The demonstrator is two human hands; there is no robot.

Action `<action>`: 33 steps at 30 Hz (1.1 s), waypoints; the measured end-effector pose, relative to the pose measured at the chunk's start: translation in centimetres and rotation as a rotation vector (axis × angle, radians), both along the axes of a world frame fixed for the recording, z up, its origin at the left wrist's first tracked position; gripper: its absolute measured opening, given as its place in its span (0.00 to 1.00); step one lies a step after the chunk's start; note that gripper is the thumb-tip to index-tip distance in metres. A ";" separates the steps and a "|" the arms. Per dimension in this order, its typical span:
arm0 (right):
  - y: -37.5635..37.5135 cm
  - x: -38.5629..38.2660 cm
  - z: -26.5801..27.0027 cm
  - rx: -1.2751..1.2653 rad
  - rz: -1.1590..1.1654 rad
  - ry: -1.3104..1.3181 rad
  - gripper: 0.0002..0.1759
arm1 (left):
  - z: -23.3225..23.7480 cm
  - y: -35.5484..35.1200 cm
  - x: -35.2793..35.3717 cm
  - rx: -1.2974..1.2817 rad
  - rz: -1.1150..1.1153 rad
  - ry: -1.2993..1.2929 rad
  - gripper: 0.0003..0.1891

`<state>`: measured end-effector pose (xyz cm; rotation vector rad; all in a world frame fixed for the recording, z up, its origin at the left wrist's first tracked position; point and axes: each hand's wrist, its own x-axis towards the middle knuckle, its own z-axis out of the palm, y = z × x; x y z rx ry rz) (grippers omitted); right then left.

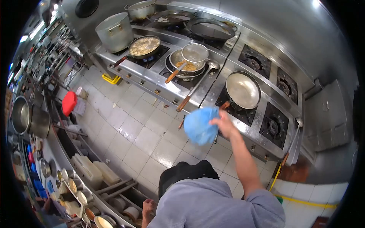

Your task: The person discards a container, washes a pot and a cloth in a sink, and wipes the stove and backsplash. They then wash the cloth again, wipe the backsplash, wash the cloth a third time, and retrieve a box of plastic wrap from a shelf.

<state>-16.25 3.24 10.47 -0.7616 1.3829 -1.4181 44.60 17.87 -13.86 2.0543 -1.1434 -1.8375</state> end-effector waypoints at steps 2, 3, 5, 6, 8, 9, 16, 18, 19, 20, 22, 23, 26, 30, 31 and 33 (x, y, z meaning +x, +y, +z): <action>-2.5 -2.9 1.7 -0.077 -0.085 -0.056 0.19 | 0.7 -1.8 -0.4 -0.058 -0.007 -0.005 0.08; -3.3 -2.7 4.2 -0.120 -0.182 -0.086 0.24 | 2.5 -3.0 -0.9 -0.057 -0.036 0.045 0.08; -2.3 -2.7 5.2 -0.051 -0.421 0.585 0.23 | -0.1 -3.0 1.9 -0.084 -0.017 0.179 0.08; -1.2 -3.2 2.8 -0.183 -0.589 1.059 0.22 | -1.4 -4.9 3.6 -0.106 0.008 0.317 0.08; 3.0 -1.3 0.1 -0.090 -0.355 0.691 0.24 | -0.9 -5.6 4.9 -0.119 -0.001 0.241 0.07; 5.5 -0.2 -3.4 0.018 -0.288 0.578 0.23 | -1.4 -5.7 6.2 -0.102 -0.027 0.242 0.07; 35.9 17.8 -25.1 0.734 -0.326 -0.021 0.04 | -2.8 -4.7 11.9 0.061 -0.289 0.120 0.07; 40.9 23.0 -20.4 0.847 -0.574 -0.117 0.07 | -2.3 -4.5 12.5 0.112 -0.316 0.201 0.06; 44.5 24.4 -20.6 0.893 -0.621 -0.117 0.08 | -2.4 -4.9 12.9 0.151 -0.368 0.190 0.09; 47.7 24.6 -21.4 0.892 -0.651 -0.130 0.08 | -2.4 -5.4 13.0 0.188 -0.423 0.174 0.12; 53.7 24.9 -23.7 0.654 -0.669 0.008 0.08 | -2.0 -6.8 12.3 0.143 -0.561 0.159 0.13; 54.9 25.4 -23.3 0.655 -0.706 -0.004 0.08 | -1.8 -7.5 11.6 0.092 -0.655 0.152 0.14; 55.7 24.3 -16.8 0.820 -0.857 0.540 0.06 | -0.6 -10.4 9.0 -0.231 -1.113 0.142 0.16; 57.6 25.3 -10.4 0.696 -1.153 0.770 0.12 | 0.3 -14.3 4.9 -0.290 -1.269 0.148 0.16; 58.4 26.0 -9.2 0.665 -1.249 0.809 0.14 | -1.1 -15.4 3.7 -0.131 -1.082 0.124 0.16; 60.9 27.3 -6.6 0.641 -1.371 0.895 0.16 | -0.5 -16.5 -1.0 0.030 -0.924 0.054 0.17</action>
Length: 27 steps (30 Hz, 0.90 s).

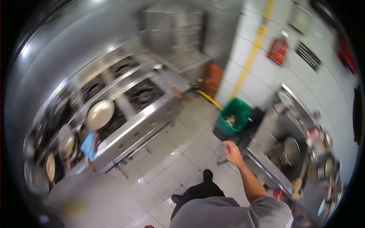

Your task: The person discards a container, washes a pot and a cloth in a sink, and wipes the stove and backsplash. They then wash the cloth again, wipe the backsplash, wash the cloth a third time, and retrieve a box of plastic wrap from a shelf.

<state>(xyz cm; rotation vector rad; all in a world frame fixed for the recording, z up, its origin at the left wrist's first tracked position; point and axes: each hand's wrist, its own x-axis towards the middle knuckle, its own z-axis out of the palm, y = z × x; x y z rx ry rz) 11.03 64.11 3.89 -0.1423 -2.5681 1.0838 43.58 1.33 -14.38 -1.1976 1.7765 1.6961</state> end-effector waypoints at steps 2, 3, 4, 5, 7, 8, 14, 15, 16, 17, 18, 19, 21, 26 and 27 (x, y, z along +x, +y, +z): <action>3.2 1.5 2.4 -0.032 -0.134 0.052 0.16 | 1.4 -0.3 -4.1 -0.130 -0.255 0.062 0.17; 5.2 2.2 2.7 -0.056 -0.207 0.091 0.16 | 1.9 0.0 -6.0 -0.251 -0.409 0.138 0.17; 7.4 3.1 3.3 -0.072 -0.302 0.104 0.15 | 0.4 -0.6 -7.4 -0.255 -0.460 0.140 0.17; 9.4 3.7 3.7 -0.088 -0.386 0.118 0.14 | -2.4 -1.9 -8.6 -0.285 -0.703 0.451 0.15; 14.5 4.9 3.4 -0.152 -0.493 0.127 0.15 | -2.3 0.4 -11.6 -0.295 -0.957 0.762 0.14; 17.4 5.4 3.3 -0.209 -0.567 0.138 0.15 | -1.0 3.0 -13.6 -0.160 -0.621 0.403 0.13; 34.4 3.6 6.8 -0.160 -0.689 0.273 0.20 | 2.8 17.3 -23.5 -0.137 -0.471 0.092 0.08; 36.5 2.0 8.7 -0.079 -0.683 0.323 0.22 | 4.1 20.2 -24.6 -0.169 -0.518 0.125 0.08; 39.8 0.6 9.1 0.042 -0.681 0.265 0.23 | 5.1 22.7 -25.5 -0.201 -0.563 0.158 0.08; 43.2 -0.7 9.3 0.161 -0.673 0.206 0.25 | 5.9 24.5 -26.0 -0.205 -0.555 0.151 0.08; 46.2 -2.5 9.4 0.194 -0.637 0.250 0.27 | 6.5 25.9 -26.4 -0.224 -0.601 0.164 0.08; 48.7 -4.2 9.3 0.224 -0.597 0.294 0.30 | 7.2 26.9 -26.6 -0.244 -0.645 0.175 0.07; 53.7 -7.2 7.9 0.286 -0.614 0.126 0.31 | 7.9 27.7 -26.1 -0.274 -0.654 0.175 0.07; 59.9 -10.9 4.2 0.276 -0.711 -0.420 0.35 | 7.6 27.3 -23.0 -0.335 -0.551 0.087 0.07; 59.6 -11.4 4.5 0.273 -0.702 -0.413 0.35 | 6.8 26.0 -21.5 -0.332 -0.519 0.041 0.08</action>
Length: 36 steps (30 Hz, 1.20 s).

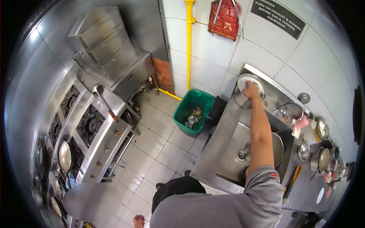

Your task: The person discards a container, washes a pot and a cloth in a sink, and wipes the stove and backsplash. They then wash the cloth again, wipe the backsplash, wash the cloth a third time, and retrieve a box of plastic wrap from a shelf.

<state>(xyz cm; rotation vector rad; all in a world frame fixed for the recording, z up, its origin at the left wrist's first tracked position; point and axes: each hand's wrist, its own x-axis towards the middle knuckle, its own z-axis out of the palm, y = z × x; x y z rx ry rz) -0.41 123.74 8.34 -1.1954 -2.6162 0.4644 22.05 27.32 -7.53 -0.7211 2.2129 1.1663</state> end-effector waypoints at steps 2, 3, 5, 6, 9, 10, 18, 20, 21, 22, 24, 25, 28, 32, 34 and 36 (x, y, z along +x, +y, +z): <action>-1.4 -0.2 1.8 -0.064 -0.170 -0.123 0.33 | -5.7 -6.7 3.0 -0.004 -0.323 0.122 0.11; -2.1 -0.3 2.0 0.043 -0.234 -0.152 0.31 | -6.4 -6.4 4.9 0.215 -0.089 0.215 0.15; 1.4 0.2 -1.1 0.068 -0.251 -0.146 0.36 | -4.5 -4.8 6.6 0.114 -0.043 0.053 0.13; 2.7 0.2 -2.3 0.093 -0.271 -0.133 0.40 | -3.9 -3.8 7.2 0.091 -0.013 -0.009 0.13; 4.2 3.0 -1.4 0.089 -0.154 0.128 0.33 | -2.7 -1.7 7.9 0.094 0.028 -0.078 0.11; 6.3 3.6 -2.9 0.046 -0.060 0.363 0.31 | -2.3 -1.1 7.9 0.099 0.035 -0.084 0.11; 1.8 5.7 5.7 -0.716 -0.357 1.016 0.27 | -0.3 2.8 2.6 0.137 0.008 0.003 0.08; 2.5 6.6 5.5 -0.770 -0.328 1.040 0.26 | 0.6 3.4 0.7 0.142 -0.008 0.040 0.07; 3.9 7.1 4.9 -0.974 -0.307 1.090 0.24 | 0.4 3.2 0.4 0.122 -0.028 0.051 0.07; 4.8 7.0 4.6 -1.184 -0.279 1.131 0.22 | 0.1 2.7 -0.3 0.100 -0.042 0.065 0.08; 6.4 7.4 3.9 -1.170 -0.224 1.076 0.18 | -2.2 1.3 -0.9 0.117 0.033 0.052 0.08; 8.1 7.7 2.9 -1.180 -0.109 0.936 0.19 | -1.9 1.4 -1.0 0.121 0.011 0.090 0.07; 5.7 7.0 2.8 -0.928 -0.300 1.031 0.19 | -1.4 2.4 -1.3 0.033 -0.067 0.097 0.07; 8.7 6.7 0.3 -0.693 -0.378 0.932 0.14 | -2.5 3.4 -0.9 -0.183 -0.218 0.094 0.09; 16.3 7.2 -5.2 -0.462 -0.216 0.852 0.10 | -2.1 4.5 -1.2 -0.140 -0.211 0.110 0.11; 16.1 6.5 -4.6 -0.303 -0.155 0.705 0.19 | -2.1 5.5 -1.2 -0.182 -0.253 0.175 0.12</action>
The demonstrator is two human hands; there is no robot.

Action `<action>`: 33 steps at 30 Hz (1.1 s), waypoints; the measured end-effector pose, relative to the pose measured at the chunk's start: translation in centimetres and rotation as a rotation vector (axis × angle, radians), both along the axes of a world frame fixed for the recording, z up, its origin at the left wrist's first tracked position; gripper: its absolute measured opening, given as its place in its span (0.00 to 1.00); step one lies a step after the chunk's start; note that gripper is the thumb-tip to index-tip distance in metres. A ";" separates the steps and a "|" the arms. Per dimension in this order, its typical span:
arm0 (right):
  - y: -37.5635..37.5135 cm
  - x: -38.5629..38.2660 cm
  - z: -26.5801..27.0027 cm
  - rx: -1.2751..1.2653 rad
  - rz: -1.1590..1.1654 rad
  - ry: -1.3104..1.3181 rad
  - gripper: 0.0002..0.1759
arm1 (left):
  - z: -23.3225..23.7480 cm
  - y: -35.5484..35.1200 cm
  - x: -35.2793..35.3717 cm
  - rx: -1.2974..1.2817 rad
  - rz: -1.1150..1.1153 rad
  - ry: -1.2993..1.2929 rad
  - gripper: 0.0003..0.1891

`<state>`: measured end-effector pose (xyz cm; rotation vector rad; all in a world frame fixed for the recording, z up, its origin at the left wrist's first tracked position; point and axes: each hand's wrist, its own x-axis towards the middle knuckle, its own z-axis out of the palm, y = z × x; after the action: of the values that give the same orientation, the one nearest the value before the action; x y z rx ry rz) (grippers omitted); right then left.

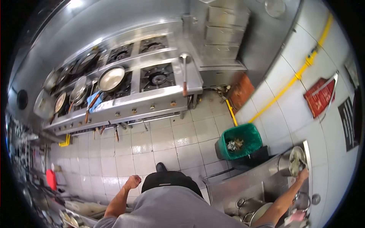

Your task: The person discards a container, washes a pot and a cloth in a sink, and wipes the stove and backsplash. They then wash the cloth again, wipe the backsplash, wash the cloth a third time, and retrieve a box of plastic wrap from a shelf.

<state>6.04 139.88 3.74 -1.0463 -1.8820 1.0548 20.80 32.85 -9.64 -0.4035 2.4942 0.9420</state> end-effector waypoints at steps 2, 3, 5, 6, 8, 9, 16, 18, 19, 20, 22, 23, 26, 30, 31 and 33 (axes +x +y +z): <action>-2.8 -0.4 2.4 0.008 -0.052 -0.069 0.24 | -0.1 1.0 -0.3 0.013 0.018 0.028 0.12; -3.1 -0.4 2.4 0.012 -0.077 -0.006 0.26 | 0.0 1.6 -0.8 0.018 0.005 0.050 0.12; -5.2 -1.1 3.5 0.338 -0.284 -0.118 0.25 | 1.0 3.4 -2.6 0.052 0.015 0.056 0.12; -5.0 -0.9 3.2 0.470 -0.270 -0.140 0.25 | 1.6 4.2 -3.5 0.077 0.001 0.054 0.11; -5.2 -1.1 4.0 0.606 -0.246 -0.153 0.25 | 1.6 6.0 -5.9 0.103 -0.055 0.089 0.10; -8.1 -0.4 6.7 0.259 -0.280 -0.042 0.23 | 3.0 7.2 -7.6 0.119 -0.105 0.120 0.09; -10.5 0.2 10.6 -0.498 0.032 0.662 0.26 | 9.0 16.2 -18.2 0.344 -0.330 0.361 0.09; -12.6 -1.4 9.4 -0.635 0.175 0.565 0.27 | 11.0 19.5 -21.4 0.465 -0.406 0.322 0.11; -15.2 -2.3 9.0 -0.699 0.239 0.489 0.28 | 13.9 21.2 -22.7 0.503 -0.447 0.302 0.12; -21.4 -3.4 9.9 -0.648 0.310 0.459 0.24 | 16.8 22.8 -23.9 0.541 -0.487 0.283 0.14; -27.2 -7.2 4.5 -0.380 0.476 0.348 0.29 | 19.4 25.4 -26.5 0.690 -0.546 0.431 0.17; -36.5 -8.1 9.2 -0.688 0.527 0.262 0.30 | 20.7 26.4 -27.7 0.718 -0.519 0.451 0.19; -54.0 -12.6 10.9 -0.925 1.060 0.097 0.26 | 22.9 26.5 -31.4 0.720 -0.380 0.504 0.23; -68.9 -17.9 7.0 -1.059 1.363 -0.021 0.24 | 21.7 19.7 -35.6 0.799 -0.093 0.364 0.23; -72.0 -19.0 7.0 -1.095 1.394 -0.052 0.24 | 20.4 17.3 -36.3 0.609 -0.054 0.532 0.17; -77.2 -21.6 5.7 -1.159 1.428 -0.077 0.20 | 19.6 11.6 -37.1 0.626 0.017 0.525 0.15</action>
<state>-15.53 62.66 9.43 0.0366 -1.9028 3.1383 -16.31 44.49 9.94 0.0393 2.4270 1.9502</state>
